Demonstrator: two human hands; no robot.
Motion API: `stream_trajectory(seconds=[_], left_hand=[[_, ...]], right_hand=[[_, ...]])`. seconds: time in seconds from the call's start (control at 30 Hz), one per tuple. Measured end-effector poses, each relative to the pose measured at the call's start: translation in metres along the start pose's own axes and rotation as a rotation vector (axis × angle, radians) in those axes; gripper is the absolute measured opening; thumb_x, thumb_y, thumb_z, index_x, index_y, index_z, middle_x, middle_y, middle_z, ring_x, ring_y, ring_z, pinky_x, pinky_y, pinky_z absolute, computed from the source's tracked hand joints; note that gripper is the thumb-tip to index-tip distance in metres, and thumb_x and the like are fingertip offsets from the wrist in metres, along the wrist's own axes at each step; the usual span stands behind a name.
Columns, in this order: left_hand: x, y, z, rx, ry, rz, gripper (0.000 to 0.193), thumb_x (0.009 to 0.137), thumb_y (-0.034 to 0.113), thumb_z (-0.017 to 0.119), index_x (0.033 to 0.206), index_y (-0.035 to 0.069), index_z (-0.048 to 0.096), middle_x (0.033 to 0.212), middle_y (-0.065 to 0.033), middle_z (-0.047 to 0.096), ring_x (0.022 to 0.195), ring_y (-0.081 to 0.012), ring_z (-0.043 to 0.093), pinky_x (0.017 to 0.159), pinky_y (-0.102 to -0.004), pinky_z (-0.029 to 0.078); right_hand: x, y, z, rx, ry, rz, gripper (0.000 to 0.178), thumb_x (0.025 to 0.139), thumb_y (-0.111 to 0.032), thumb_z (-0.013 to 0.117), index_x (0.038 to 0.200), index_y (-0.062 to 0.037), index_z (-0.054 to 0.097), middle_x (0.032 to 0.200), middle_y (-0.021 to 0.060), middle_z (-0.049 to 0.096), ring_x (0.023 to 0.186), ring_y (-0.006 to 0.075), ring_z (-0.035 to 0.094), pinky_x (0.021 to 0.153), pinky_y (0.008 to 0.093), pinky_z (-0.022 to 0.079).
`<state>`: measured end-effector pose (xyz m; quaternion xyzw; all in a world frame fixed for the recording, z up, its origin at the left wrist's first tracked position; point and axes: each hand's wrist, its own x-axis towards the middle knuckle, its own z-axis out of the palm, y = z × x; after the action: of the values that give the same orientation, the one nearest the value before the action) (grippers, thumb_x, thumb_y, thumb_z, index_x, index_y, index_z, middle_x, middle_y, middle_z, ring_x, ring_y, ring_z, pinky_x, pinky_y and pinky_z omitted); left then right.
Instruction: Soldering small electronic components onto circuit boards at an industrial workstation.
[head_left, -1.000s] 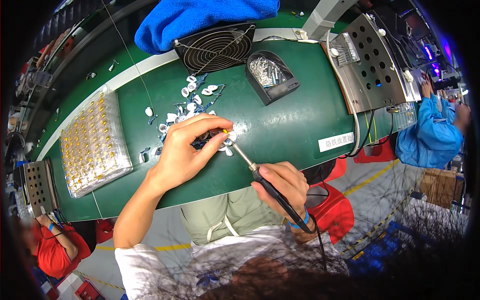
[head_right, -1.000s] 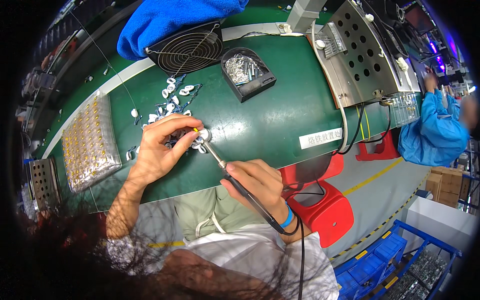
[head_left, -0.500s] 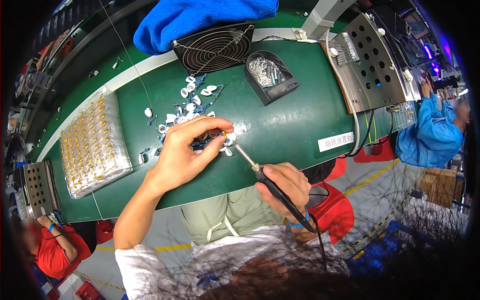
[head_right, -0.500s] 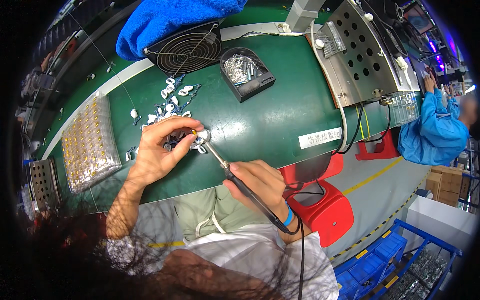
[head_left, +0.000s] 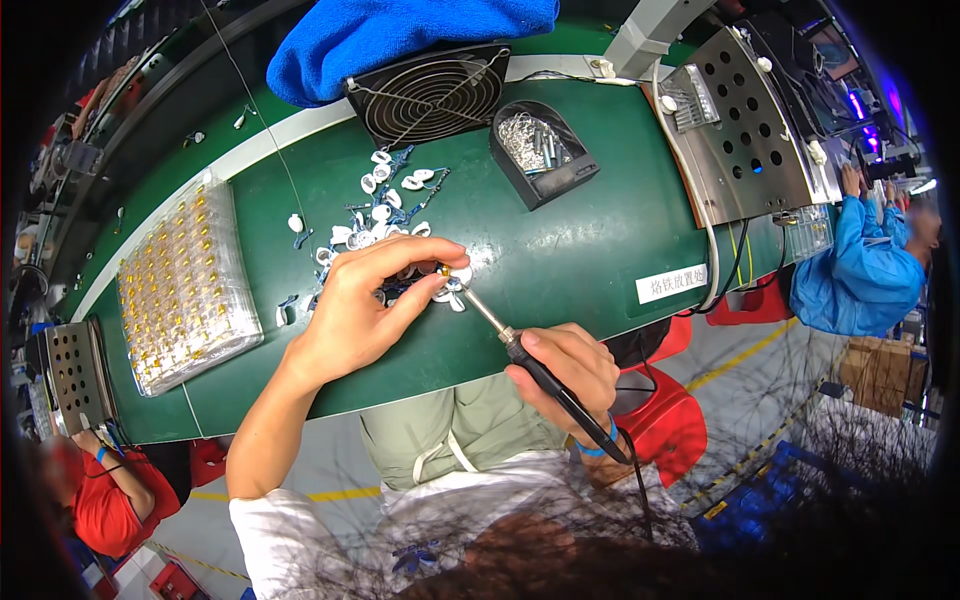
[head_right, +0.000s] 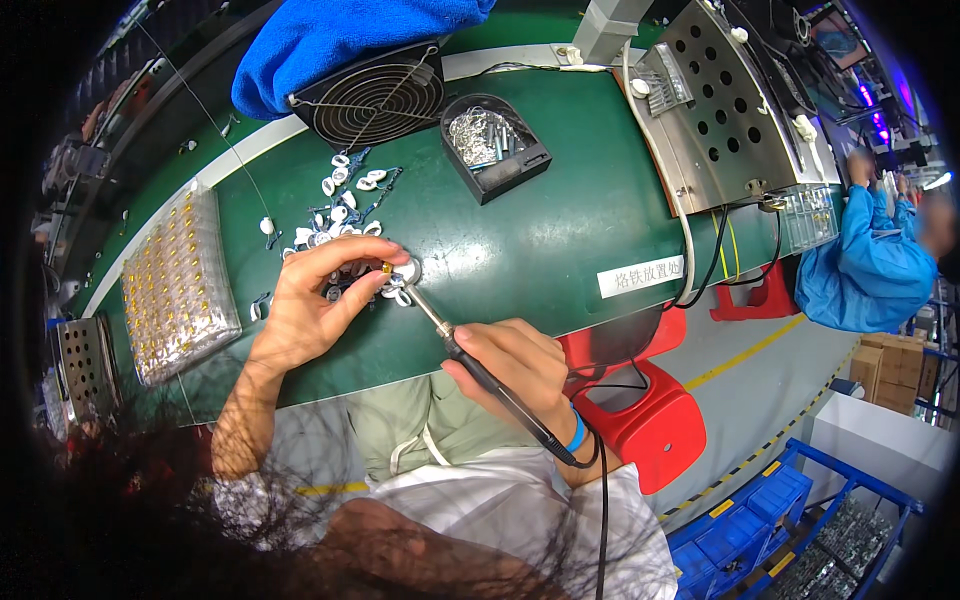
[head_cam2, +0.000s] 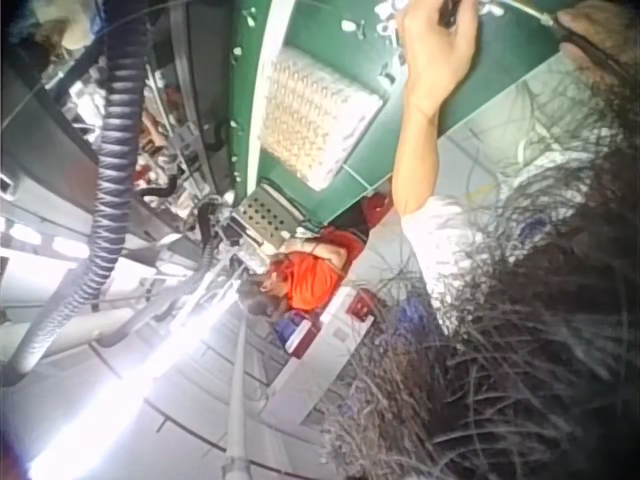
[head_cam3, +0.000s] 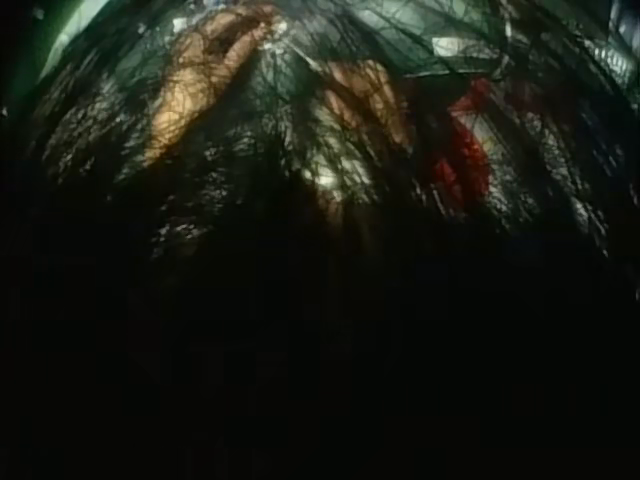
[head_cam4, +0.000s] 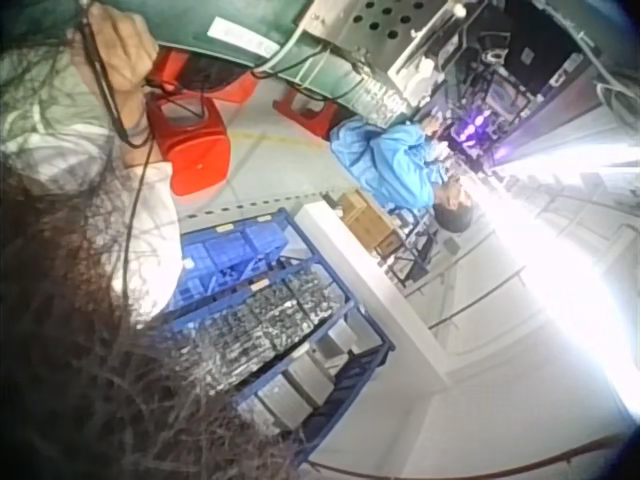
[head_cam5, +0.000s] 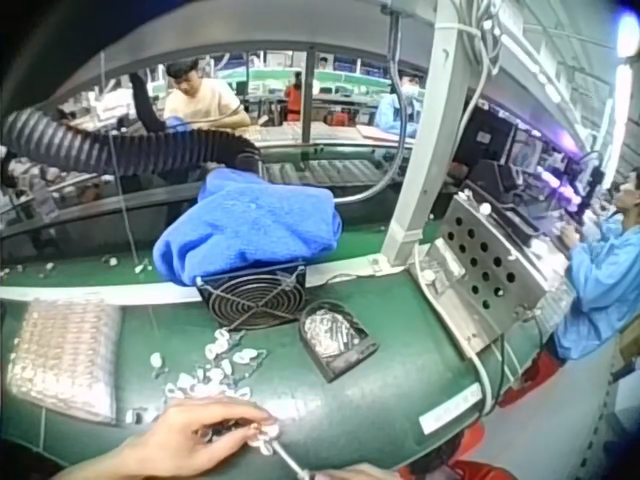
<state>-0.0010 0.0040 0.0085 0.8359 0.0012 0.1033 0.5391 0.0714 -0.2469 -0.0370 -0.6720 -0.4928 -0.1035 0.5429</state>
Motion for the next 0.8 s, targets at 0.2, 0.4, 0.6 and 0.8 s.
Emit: stream_trajectory(seconds=[0.2, 0.4, 0.6, 0.8], left_hand=[[0.0, 0.0001, 0.0006, 0.01, 0.01, 0.007, 0.029, 0.092, -0.007, 0.071, 0.12, 0.0, 0.072, 0.111, -0.0137, 0.077, 0.104, -0.0234, 0.074, 0.094, -0.0343, 0.058], [-0.0005, -0.0004, 0.0018, 0.026, 0.015, 0.02, 0.028, 0.092, -0.007, 0.071, 0.119, 0.001, 0.072, 0.11, -0.0137, 0.077, 0.103, -0.024, 0.074, 0.093, -0.0346, 0.058], [0.0008, -0.0012, 0.0027, 0.038, 0.008, 0.028, 0.028, 0.091, -0.007, 0.071, 0.118, 0.001, 0.072, 0.11, -0.0138, 0.077, 0.103, -0.0243, 0.075, 0.093, -0.0347, 0.058], [-0.0014, -0.0002, -0.0034, 0.081, 0.025, 0.035, 0.027, 0.09, -0.006, 0.072, 0.117, 0.0, 0.072, 0.11, -0.0146, 0.077, 0.102, -0.0248, 0.075, 0.09, -0.0344, 0.059]], right_hand=[[0.002, -0.0004, 0.0001, -0.007, -0.004, -0.005, 0.047, 0.068, 0.001, 0.09, 0.111, 0.0046, 0.072, 0.093, 0.0172, 0.074, 0.073, 0.0293, 0.072, 0.061, 0.0336, 0.057], [0.0011, -0.0015, -0.0004, -0.022, -0.007, -0.004, 0.047, 0.068, 0.001, 0.09, 0.111, 0.0045, 0.072, 0.093, 0.0169, 0.074, 0.073, 0.0294, 0.072, 0.061, 0.0335, 0.057], [-0.0016, -0.0007, -0.0016, -0.002, 0.014, 0.003, 0.043, 0.072, -0.001, 0.089, 0.111, 0.0056, 0.071, 0.091, 0.018, 0.073, 0.071, 0.0299, 0.071, 0.061, 0.0346, 0.057], [0.0023, -0.0048, -0.0065, 0.003, 0.011, 0.072, 0.036, 0.089, -0.015, 0.081, 0.114, 0.0071, 0.068, 0.088, 0.0186, 0.073, 0.072, 0.0318, 0.072, 0.064, 0.037, 0.058]])
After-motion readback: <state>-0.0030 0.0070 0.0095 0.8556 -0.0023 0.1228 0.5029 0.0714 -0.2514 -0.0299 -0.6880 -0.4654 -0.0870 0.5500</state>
